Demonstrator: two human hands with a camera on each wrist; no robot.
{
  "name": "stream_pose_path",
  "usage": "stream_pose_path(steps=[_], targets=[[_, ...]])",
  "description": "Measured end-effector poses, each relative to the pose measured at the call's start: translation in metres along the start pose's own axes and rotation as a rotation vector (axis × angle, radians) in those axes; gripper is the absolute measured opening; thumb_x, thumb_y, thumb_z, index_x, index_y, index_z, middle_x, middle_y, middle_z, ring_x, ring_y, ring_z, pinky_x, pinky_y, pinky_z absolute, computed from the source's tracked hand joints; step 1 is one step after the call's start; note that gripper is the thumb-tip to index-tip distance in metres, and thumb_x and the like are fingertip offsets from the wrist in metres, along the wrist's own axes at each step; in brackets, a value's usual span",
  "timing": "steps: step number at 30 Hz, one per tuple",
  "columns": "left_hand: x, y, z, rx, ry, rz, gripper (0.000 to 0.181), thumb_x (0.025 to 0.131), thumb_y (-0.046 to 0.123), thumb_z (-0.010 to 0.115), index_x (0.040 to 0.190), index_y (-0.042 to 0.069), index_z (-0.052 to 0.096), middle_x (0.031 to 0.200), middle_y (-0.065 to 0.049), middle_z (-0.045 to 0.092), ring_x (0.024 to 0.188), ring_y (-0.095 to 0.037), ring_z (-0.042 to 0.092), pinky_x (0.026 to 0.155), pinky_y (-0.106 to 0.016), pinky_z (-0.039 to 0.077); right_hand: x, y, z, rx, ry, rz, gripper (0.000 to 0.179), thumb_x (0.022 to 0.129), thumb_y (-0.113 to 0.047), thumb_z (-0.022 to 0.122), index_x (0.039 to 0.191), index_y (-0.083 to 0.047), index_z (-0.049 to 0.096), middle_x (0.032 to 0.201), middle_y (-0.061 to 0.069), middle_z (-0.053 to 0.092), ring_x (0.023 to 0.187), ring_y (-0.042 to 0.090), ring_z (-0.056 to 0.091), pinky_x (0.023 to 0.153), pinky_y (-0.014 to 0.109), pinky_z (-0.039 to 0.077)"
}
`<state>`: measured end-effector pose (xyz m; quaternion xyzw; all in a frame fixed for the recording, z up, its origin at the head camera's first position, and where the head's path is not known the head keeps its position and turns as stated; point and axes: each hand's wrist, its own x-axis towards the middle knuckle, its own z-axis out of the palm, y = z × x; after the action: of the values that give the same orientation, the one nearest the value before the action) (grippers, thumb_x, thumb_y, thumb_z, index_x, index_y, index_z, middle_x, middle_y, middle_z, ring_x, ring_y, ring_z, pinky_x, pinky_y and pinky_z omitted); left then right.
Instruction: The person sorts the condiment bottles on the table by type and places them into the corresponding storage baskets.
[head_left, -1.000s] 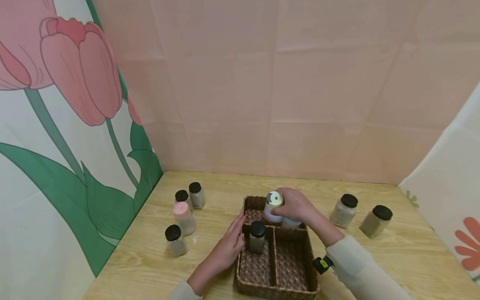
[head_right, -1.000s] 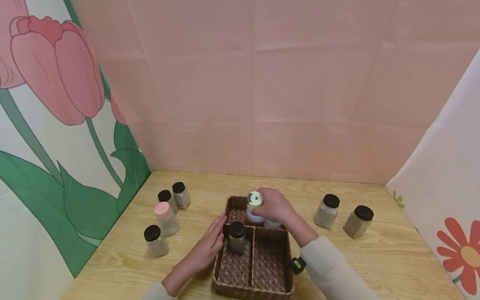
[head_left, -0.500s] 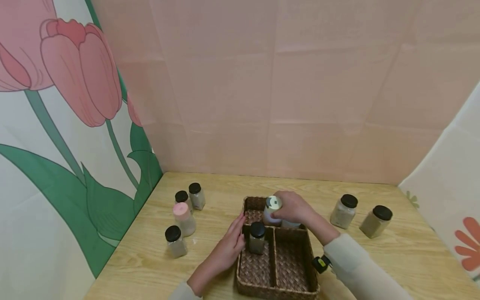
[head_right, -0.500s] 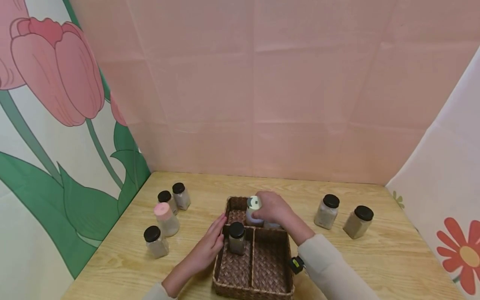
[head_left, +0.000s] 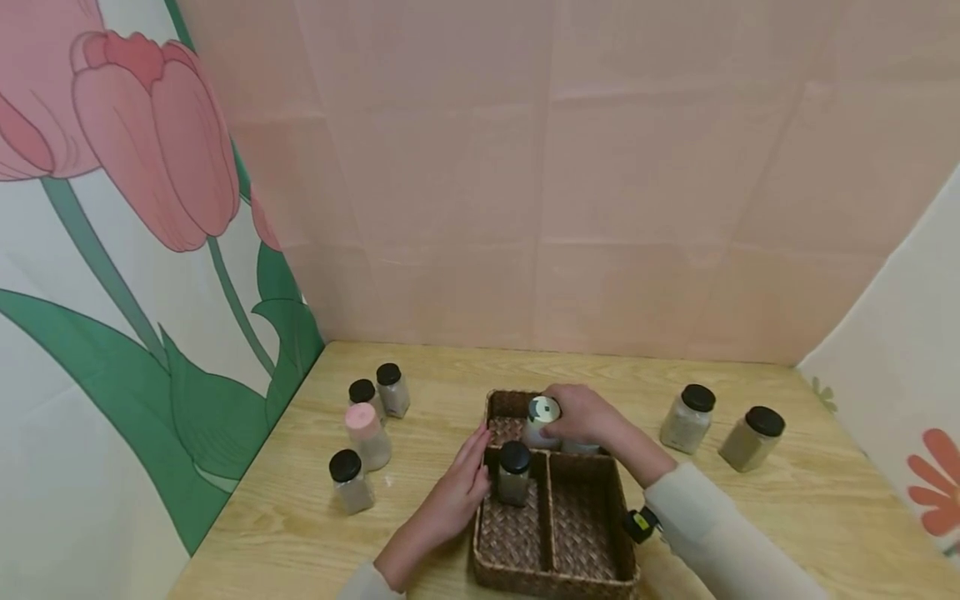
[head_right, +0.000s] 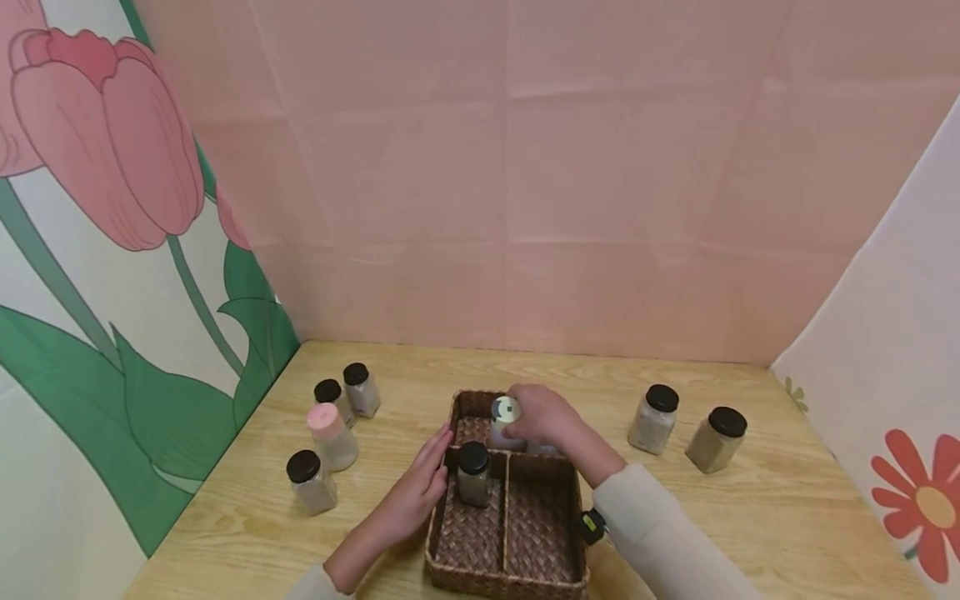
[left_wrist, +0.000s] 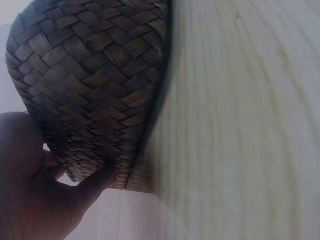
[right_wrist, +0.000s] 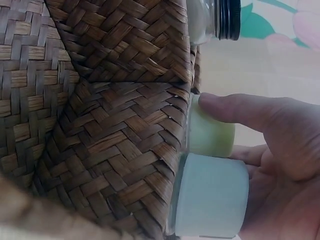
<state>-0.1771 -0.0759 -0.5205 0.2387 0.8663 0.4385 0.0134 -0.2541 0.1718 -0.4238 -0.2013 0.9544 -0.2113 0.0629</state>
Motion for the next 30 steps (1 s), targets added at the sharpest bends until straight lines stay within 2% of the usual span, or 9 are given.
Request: stream_pose_path(steps=[4,9,13,22,30], targets=[[0.000,0.002,-0.001,0.003,-0.003,-0.007,0.057,0.110,0.020,0.036,0.163,0.013,0.019,0.170,-0.003,0.014,0.153,-0.026,0.023,0.118,-0.051,0.031,-0.002,-0.002,-0.006,-0.007,0.005,-0.008,0.047,0.086,-0.023,0.082,0.123,-0.002,0.063,0.107,0.009,0.068,0.088,0.022,0.062,0.072,0.040,0.051],[-0.001,0.003,-0.002,-0.003,-0.011,-0.018,0.057,0.109,0.018,0.037,0.163,0.011,0.020,0.170,-0.003,0.014,0.153,-0.025,0.022,0.119,-0.051,0.029,-0.007,-0.005,-0.017,0.001,0.004,-0.004,0.061,0.092,-0.029,0.076,0.140,0.001,0.054,0.130,0.019,0.063,0.111,0.034,0.064,0.087,0.050,0.054],[-0.001,0.003,-0.002,-0.003,-0.008,-0.016,0.057,0.109,0.017,0.037,0.163,0.010,0.020,0.170,-0.003,0.014,0.153,-0.025,0.022,0.119,-0.050,0.029,-0.011,-0.007,-0.025,0.043,0.011,0.005,0.062,0.093,-0.029,0.074,0.143,0.000,0.052,0.139,0.022,0.058,0.120,0.039,0.061,0.093,0.053,0.053],[-0.002,0.001,0.001,0.001,-0.001,-0.013,0.058,0.109,0.018,0.037,0.163,0.013,0.019,0.170,-0.003,0.014,0.153,-0.025,0.022,0.119,-0.051,0.029,-0.023,-0.002,-0.033,0.080,0.056,0.010,0.061,0.095,-0.030,0.072,0.143,0.001,0.051,0.140,0.024,0.056,0.124,0.044,0.057,0.095,0.057,0.051],[-0.001,0.002,-0.001,0.011,0.001,-0.011,0.057,0.109,0.017,0.037,0.163,0.012,0.020,0.170,-0.003,0.014,0.153,-0.026,0.023,0.119,-0.051,0.029,-0.035,0.009,-0.046,0.056,0.108,0.007,0.064,0.095,-0.035,0.071,0.144,0.002,0.051,0.141,0.026,0.056,0.124,0.045,0.057,0.093,0.059,0.051]])
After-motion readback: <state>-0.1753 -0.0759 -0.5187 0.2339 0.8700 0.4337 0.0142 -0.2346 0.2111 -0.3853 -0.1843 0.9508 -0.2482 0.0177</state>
